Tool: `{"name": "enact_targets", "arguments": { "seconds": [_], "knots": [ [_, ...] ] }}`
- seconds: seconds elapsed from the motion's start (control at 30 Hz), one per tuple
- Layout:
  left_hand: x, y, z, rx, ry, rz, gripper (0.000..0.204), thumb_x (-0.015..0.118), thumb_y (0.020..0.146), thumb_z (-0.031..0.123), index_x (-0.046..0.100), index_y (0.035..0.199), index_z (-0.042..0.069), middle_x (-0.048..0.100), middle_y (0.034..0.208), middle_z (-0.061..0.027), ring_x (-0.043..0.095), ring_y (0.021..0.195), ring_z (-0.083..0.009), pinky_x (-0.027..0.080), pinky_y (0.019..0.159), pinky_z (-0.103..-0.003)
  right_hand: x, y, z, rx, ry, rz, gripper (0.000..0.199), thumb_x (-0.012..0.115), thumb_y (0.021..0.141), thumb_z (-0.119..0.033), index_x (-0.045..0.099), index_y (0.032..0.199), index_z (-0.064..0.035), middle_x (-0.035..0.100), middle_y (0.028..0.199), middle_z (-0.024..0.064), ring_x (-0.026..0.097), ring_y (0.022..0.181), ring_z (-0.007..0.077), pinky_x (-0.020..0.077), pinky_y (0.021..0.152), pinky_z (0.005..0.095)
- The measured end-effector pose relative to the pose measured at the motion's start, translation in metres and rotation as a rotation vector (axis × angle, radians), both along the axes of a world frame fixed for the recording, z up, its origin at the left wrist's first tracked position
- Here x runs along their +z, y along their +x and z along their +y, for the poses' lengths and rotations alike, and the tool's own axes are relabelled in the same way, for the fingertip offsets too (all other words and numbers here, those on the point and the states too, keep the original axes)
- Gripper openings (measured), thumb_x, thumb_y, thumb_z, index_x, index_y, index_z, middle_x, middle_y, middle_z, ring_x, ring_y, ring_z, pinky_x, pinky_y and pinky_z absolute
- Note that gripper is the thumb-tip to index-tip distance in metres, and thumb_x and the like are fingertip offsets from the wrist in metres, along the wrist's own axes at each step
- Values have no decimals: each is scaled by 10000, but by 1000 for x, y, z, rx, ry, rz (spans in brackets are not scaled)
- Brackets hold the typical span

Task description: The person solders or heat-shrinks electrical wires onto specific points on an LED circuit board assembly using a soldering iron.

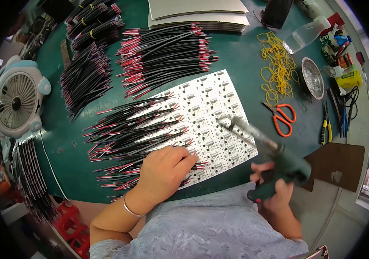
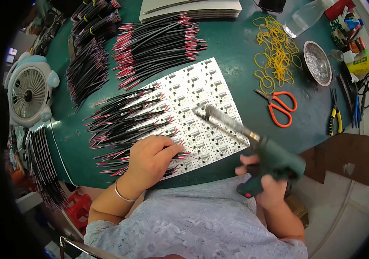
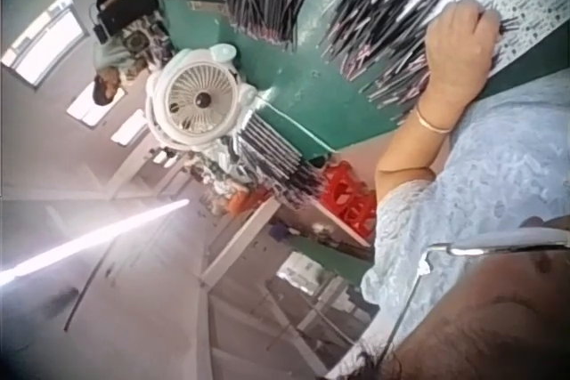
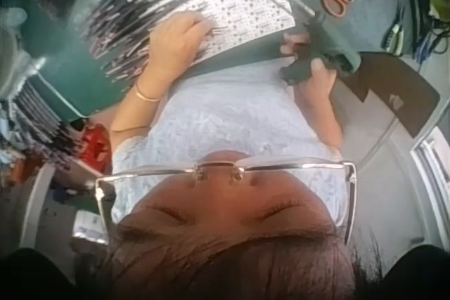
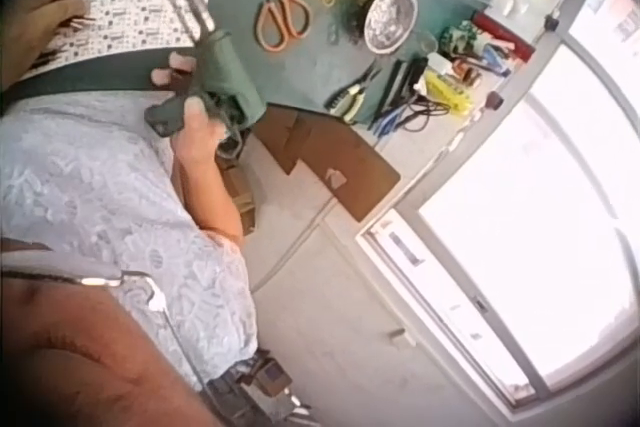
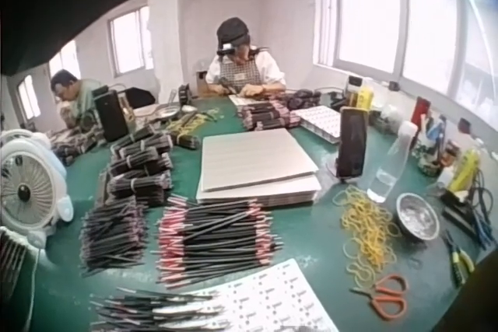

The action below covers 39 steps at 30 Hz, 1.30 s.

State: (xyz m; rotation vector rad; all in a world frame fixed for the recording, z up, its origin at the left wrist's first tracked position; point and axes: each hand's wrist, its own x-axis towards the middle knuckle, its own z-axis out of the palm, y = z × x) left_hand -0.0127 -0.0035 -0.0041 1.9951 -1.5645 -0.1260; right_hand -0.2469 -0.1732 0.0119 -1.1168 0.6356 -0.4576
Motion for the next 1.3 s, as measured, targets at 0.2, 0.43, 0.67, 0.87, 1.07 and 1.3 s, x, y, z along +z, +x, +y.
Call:
{"name": "enact_targets", "arguments": {
  "seconds": [0.2,0.43,0.67,0.87,1.07,1.3],
  "knots": [
    [3,0,-4,-13,4,28,298,674,630,27,704,918,100,632,817,-28,603,687,-209,487,575,-334,-34,37,-5,4,160,-270,657,614,882,-346,385,1347,58,612,1137,233,679,968,319,442,1024,451],
    [2,2,-1,40,-14,69,404,668,589,-26,701,973,94,618,832,-37,596,694,-238,489,590,-350,-31,58,-7,-13,266,-164,630,614,880,-328,395,1332,52,607,1138,222,675,927,331,519,887,441],
    [40,-7,10,124,6,-1,376,675,710,69,689,1086,60,579,766,-21,565,652,-199,455,565,-315,-30,69,-15,-29,228,-198,494,623,879,-328,487,1246,-27,621,1132,204,687,871,291,549,849,390],
    [12,-32,0,203,148,-26,307,686,695,102,612,993,106,543,705,-17,581,612,-192,451,519,-330,-28,49,-15,21,234,-210,535,612,893,-378,460,1274,-35,607,1136,191,680,802,274,557,794,395],
    [6,-30,-1,138,-14,-59,246,699,648,37,654,885,87,578,716,-37,594,620,-221,455,510,-340,-16,-8,-7,111,4,-106,716,611,886,-479,420,1327,51,587,1177,187,676,791,260,554,668,343],
    [4,-30,-2,122,-1,-88,177,686,676,64,672,848,105,536,678,-19,553,550,-194,428,466,-322,-34,-62,-4,252,-343,129,596,632,886,-450,547,1210,43,691,816,90,661,762,189,504,742,322]
  ]
}}
